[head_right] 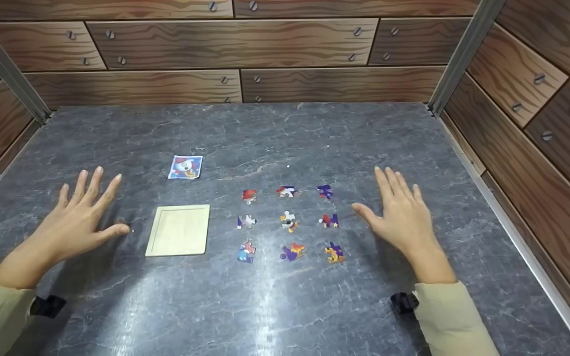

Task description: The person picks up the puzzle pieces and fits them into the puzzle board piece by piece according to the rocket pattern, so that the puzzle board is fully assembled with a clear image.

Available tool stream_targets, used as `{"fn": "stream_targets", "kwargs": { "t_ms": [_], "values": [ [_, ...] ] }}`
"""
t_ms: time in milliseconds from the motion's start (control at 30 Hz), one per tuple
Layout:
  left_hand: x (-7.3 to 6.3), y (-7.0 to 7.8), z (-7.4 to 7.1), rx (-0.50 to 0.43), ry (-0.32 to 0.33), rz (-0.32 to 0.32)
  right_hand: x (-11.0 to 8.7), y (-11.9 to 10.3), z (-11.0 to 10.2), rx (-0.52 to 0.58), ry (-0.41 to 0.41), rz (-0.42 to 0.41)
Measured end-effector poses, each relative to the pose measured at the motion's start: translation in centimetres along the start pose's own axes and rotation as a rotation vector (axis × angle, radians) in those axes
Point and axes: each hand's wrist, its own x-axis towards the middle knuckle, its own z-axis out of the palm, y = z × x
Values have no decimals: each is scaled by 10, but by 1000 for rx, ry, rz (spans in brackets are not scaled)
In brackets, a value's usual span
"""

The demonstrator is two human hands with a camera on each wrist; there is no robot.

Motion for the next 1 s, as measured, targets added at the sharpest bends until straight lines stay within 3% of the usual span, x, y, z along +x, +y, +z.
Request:
{"fn": "stream_targets", "kwargs": {
  "t_ms": [333,500,667,1000],
  "values": [
    [2,5,10,-120,-64,5,5,-11,7,223,139,13],
    [4,7,18,-171,-110,19,10,-17,12,350,181,-17],
    [6,10,25,-204,-148,39,16,-25,16,426,185,-28],
    [10,16,30,-275,-199,62,25,-41,18,576,111,2]
  ]
}}
